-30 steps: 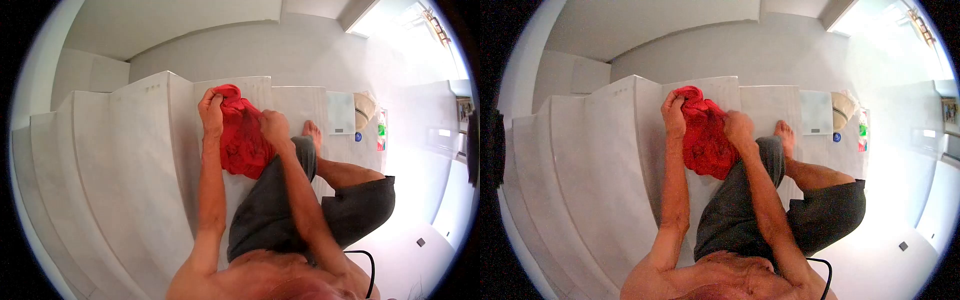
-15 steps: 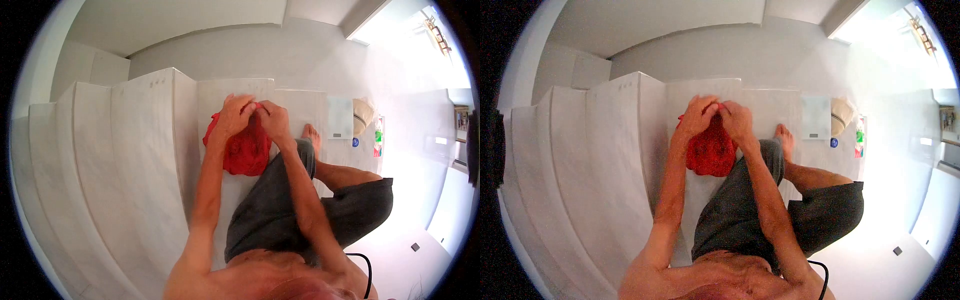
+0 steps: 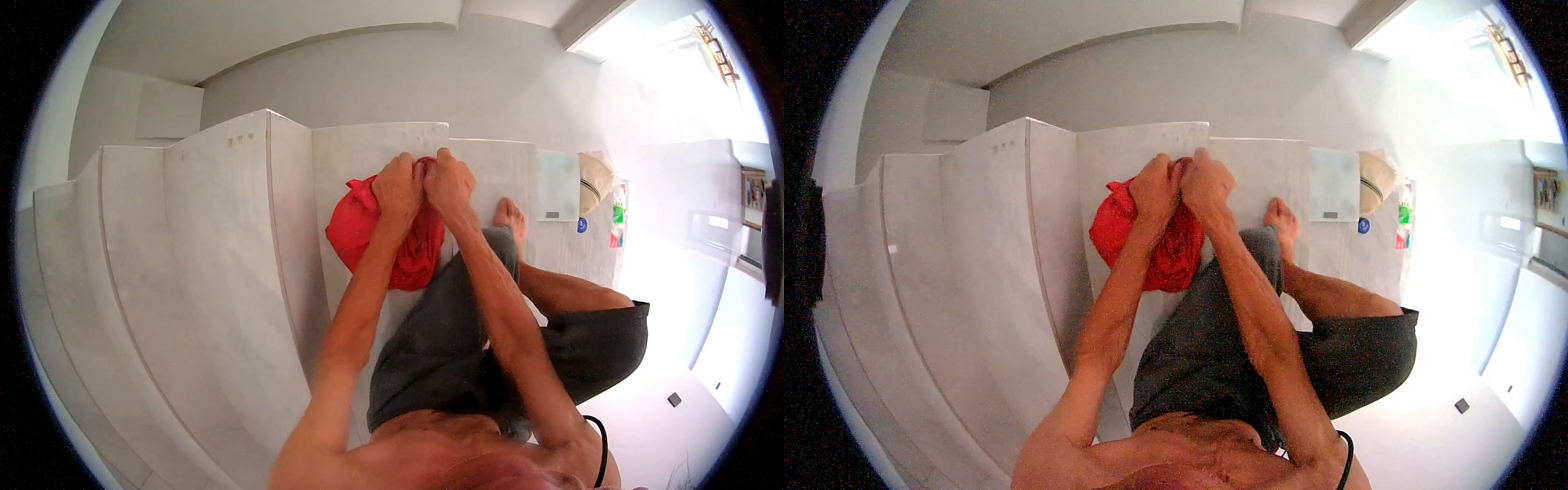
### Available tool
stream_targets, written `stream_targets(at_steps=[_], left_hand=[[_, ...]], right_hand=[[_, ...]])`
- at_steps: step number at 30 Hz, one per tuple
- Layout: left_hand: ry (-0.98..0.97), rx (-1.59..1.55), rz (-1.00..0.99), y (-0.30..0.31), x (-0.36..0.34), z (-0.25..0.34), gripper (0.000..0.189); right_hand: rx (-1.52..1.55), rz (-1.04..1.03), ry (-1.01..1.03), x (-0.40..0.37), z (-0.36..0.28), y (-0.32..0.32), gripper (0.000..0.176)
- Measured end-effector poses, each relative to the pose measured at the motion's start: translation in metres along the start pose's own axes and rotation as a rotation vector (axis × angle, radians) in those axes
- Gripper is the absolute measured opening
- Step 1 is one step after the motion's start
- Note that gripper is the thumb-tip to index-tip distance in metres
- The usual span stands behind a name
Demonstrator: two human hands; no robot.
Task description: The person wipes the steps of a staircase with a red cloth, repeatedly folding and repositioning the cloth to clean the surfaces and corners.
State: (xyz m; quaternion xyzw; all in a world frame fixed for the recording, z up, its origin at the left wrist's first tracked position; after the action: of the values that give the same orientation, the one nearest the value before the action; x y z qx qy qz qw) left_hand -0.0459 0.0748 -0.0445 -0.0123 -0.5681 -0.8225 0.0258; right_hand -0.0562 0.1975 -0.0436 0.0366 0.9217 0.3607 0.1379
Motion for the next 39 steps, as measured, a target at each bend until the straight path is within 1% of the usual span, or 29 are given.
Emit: stream_targets(at_steps=[2,5,8,11,12,15,16,18,21,22,24,25,26,27,28,29,30,31,33,34,36,37,39], left_hand=[[0.124,-0.008,-0.023,-0.008,0.007,-0.005,0.022],[0.143,-0.092,0.102,-0.005,0.027,-0.008,0.024],[0.164,-0.116,0.084,-0.008,0.044,-0.010,0.026],[0.211,-0.090,-0.136,-0.008,0.016,-0.009,0.026],[0.198,-0.094,-0.106,-0.007,0.012,-0.008,0.026],[0.161,-0.103,-0.011,-0.009,0.002,-0.008,0.028],[0.171,-0.101,-0.016,-0.012,0.007,-0.008,0.030],[0.176,-0.096,0.015,-0.012,0.044,-0.008,0.035],[0.181,-0.070,-0.062,-0.009,0.020,-0.005,0.024],[0.175,-0.097,-0.037,-0.006,0.017,-0.001,0.024],[0.180,-0.137,-0.016,-0.003,-0.001,-0.001,0.025],[0.197,-0.117,-0.022,-0.005,0.004,-0.002,0.025],[0.216,-0.099,-0.032,-0.008,0.013,-0.002,0.025],[0.223,-0.084,-0.023,-0.010,0.024,-0.002,0.026],[0.166,-0.128,0.030,-0.006,0.030,0.000,0.026],[0.168,-0.121,-0.003,-0.005,0.027,0.000,0.026],[0.170,-0.115,-0.038,-0.008,0.017,-0.001,0.026],[0.171,-0.110,-0.073,-0.008,0.016,-0.001,0.026],[0.205,-0.117,-0.082,-0.010,0.011,-0.001,0.027],[0.225,-0.116,-0.088,-0.011,0.009,-0.004,0.027],[0.178,-0.118,0.010,-0.009,0.025,0.000,0.027],[0.154,-0.123,0.061,-0.010,0.032,0.001,0.028],[0.174,-0.129,0.027,-0.015,0.030,-0.001,0.027]], right_hand=[[-0.005,-0.017,-0.033,0.012,-0.007,-0.001,0.022],[-0.018,0.013,0.072,0.042,-0.019,-0.006,0.025],[-0.054,-0.015,0.062,0.058,-0.029,-0.004,0.027],[-0.043,-0.058,0.006,0.024,-0.007,-0.007,0.025],[-0.057,-0.061,-0.049,0.010,-0.009,-0.002,0.025],[-0.105,-0.060,-0.026,0.020,-0.019,-0.001,0.025],[-0.097,-0.072,-0.027,0.028,-0.017,-0.003,0.025],[-0.070,-0.069,0.005,0.058,-0.027,0.000,0.027],[-0.062,-0.018,0.099,0.030,-0.014,-0.005,0.026],[-0.018,0.031,0.112,0.018,-0.009,-0.006,0.025],[-0.034,0.028,0.112,0.022,-0.001,-0.007,0.026],[-0.044,0.013,0.114,0.026,-0.004,-0.007,0.026],[0.014,0.031,0.110,0.034,-0.008,-0.005,0.028],[0.000,-0.003,0.105,0.039,-0.007,-0.006,0.028],[-0.014,-0.030,0.104,0.045,-0.008,-0.004,0.029],[-0.029,-0.056,0.109,0.049,-0.011,-0.002,0.030],[-0.073,-0.042,0.113,0.036,-0.015,0.001,0.029],[-0.052,-0.007,0.131,0.031,-0.014,0.003,0.029],[-0.008,0.040,0.137,0.016,-0.008,0.000,0.029],[-0.016,0.017,0.133,0.023,-0.009,-0.003,0.029],[-0.044,-0.026,0.120,0.043,-0.011,-0.001,0.029],[-0.091,-0.040,0.139,0.040,-0.009,-0.001,0.028],[-0.180,-0.051,0.199,0.042,-0.015,0.000,0.028]])
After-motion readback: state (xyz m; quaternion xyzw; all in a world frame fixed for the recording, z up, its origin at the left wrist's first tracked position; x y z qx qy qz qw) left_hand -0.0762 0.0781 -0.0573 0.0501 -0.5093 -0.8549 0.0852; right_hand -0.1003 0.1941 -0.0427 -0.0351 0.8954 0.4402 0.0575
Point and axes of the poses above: each hand's wrist, its own x-axis towards the middle knuckle, its own y-axis out of the back of the hand, z = x × y, the point moved 6 cm from there along x, towards the middle knuckle, and after that the axes turned 13 degrees about x, right-handed, at the moved point
